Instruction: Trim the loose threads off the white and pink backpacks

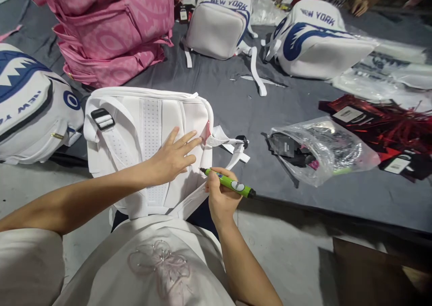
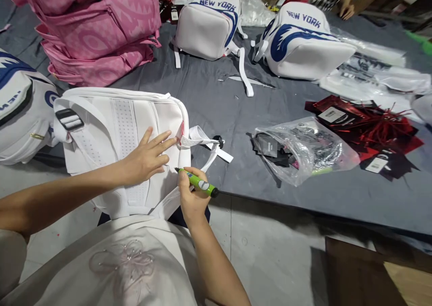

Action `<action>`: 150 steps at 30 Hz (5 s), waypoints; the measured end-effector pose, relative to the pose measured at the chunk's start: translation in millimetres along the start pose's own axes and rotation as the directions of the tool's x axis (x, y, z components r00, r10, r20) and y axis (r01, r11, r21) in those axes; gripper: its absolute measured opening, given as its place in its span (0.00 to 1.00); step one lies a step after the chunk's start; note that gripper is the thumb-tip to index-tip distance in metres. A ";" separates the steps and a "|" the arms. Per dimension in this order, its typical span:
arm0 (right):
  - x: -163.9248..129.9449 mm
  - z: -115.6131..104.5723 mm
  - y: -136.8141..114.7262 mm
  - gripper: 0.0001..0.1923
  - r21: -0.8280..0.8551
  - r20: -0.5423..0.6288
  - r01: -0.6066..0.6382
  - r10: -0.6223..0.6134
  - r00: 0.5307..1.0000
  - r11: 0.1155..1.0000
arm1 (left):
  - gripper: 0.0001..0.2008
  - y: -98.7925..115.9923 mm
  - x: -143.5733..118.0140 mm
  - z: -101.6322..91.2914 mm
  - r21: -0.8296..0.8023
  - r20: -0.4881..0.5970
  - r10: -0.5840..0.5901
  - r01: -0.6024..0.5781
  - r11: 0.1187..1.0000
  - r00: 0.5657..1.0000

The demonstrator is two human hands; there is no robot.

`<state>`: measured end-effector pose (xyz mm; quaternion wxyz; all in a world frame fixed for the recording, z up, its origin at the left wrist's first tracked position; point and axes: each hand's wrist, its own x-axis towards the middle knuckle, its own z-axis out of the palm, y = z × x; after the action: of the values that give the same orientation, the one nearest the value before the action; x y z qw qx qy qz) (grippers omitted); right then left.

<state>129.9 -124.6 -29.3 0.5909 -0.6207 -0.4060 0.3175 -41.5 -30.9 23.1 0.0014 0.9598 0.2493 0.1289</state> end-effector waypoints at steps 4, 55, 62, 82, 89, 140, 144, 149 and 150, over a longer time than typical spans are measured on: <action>4.8 12.7 -1.4 0.17 -0.032 -0.004 0.030 -0.030 1.000 0.999 | 0.04 2.6 -3.2 4.4 0.043 -0.052 0.015 -0.013 0.999 0.999; 25.1 17.3 -22.2 0.12 -0.376 0.261 0.392 -0.309 0.914 0.840 | 0.06 2.2 -10.6 23.6 0.242 -0.267 0.085 -0.018 0.970 0.960; 19.1 16.8 -15.7 0.10 -0.225 0.225 0.268 -0.218 0.950 0.937 | 0.06 1.9 -12.2 23.9 0.169 -0.226 0.048 -0.010 0.986 0.973; 32.6 19.9 -33.7 0.13 -0.398 0.369 0.344 -0.196 0.909 0.850 | 0.10 -0.3 -14.0 27.0 0.099 -0.217 0.015 0.006 0.995 0.976; 51.5 24.3 -46.2 0.15 -0.454 0.476 0.370 -0.130 0.870 0.811 | 0.06 -2.3 -22.1 42.6 0.103 -0.333 -0.004 0.040 0.994 0.943; 24.2 17.9 7.3 0.12 -0.189 0.246 0.194 -0.145 0.958 0.963 | 0.04 -4.4 -23.9 52.1 0.157 -0.376 -0.013 0.077 0.985 0.926; 27.9 18.1 1.8 0.11 -0.283 0.250 0.333 -0.266 0.931 0.900 | 0.05 -0.9 -23.6 48.4 0.138 -0.402 -0.007 0.069 0.988 0.916; 35.3 19.5 0.7 0.13 -0.345 0.309 0.477 -0.382 0.871 0.808 | 0.06 2.4 -22.3 55.8 0.128 -0.411 -0.052 0.114 0.985 0.910; 37.9 20.2 1.8 0.14 -0.340 0.310 0.484 -0.390 0.867 0.806 | 0.06 1.7 -21.6 58.5 0.137 -0.416 -0.050 0.117 0.984 0.908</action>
<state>130.3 -81.6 -29.9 0.4561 -0.5784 -0.6598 0.1486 -44.4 -39.1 -38.6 -0.1220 0.8967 0.2946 0.3070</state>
